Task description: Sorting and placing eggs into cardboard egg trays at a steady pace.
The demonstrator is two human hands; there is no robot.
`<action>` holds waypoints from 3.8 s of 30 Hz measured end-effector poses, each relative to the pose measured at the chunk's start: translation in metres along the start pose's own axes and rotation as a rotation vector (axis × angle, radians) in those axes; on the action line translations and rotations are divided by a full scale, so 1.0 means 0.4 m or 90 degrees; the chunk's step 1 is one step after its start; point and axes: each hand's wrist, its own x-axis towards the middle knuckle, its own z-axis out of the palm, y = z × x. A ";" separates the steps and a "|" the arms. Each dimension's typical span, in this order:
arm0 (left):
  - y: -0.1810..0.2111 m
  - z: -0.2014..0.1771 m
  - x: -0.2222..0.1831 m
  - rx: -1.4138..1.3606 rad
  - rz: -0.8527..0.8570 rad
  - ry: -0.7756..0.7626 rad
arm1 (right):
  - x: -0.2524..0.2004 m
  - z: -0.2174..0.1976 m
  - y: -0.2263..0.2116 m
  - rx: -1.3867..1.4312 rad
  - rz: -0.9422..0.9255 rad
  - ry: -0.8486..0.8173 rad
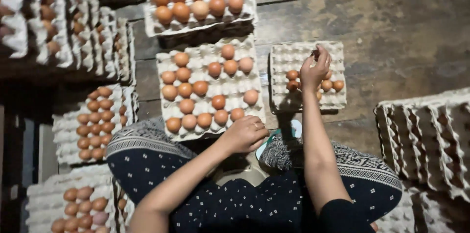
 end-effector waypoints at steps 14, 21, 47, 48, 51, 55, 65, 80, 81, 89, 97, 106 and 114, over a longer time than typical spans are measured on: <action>-0.123 -0.526 -0.129 -0.026 -0.458 0.465 | 0.325 -0.096 -0.485 0.421 -0.125 -0.043; -0.119 -0.523 -0.239 -0.014 -0.533 0.446 | 0.298 -0.084 -0.543 0.434 -0.105 -0.257; -0.295 -0.198 -0.401 0.010 -0.827 -0.295 | 0.056 -0.185 -0.657 -0.151 -0.314 -1.043; -0.308 -0.191 -0.403 0.010 -0.825 -0.297 | 0.057 -0.181 -0.663 -0.152 -0.312 -1.042; -0.323 -0.179 -0.406 0.001 -0.827 -0.297 | 0.058 -0.179 -0.667 -0.148 -0.285 -1.067; -0.277 -0.240 -0.375 -0.007 -0.838 -0.309 | 0.073 -0.156 -0.612 -0.151 -0.256 -1.064; -0.127 -0.417 -0.270 0.151 -0.724 -0.205 | 0.127 -0.177 -0.590 -0.227 -0.138 -1.093; -0.094 -0.253 -0.191 0.221 -0.431 -0.242 | 0.126 -0.150 -0.514 -0.171 -0.119 -0.950; -0.095 -0.247 -0.190 0.222 -0.430 -0.242 | 0.130 -0.147 -0.508 -0.171 -0.119 -0.949; -0.170 -0.227 -0.212 0.108 -0.445 -0.213 | 0.141 -0.105 -0.500 -0.191 -0.106 -0.876; -0.161 -0.342 -0.210 -0.520 -0.612 0.049 | 0.096 -0.028 -0.465 -0.184 -0.130 -0.841; -0.214 -0.323 -0.214 -0.877 -0.682 0.365 | 0.072 0.051 -0.420 -0.185 -0.131 -0.802; -0.178 -0.372 -0.189 -1.026 -0.775 0.459 | 0.087 -0.015 -0.413 0.439 0.230 -0.827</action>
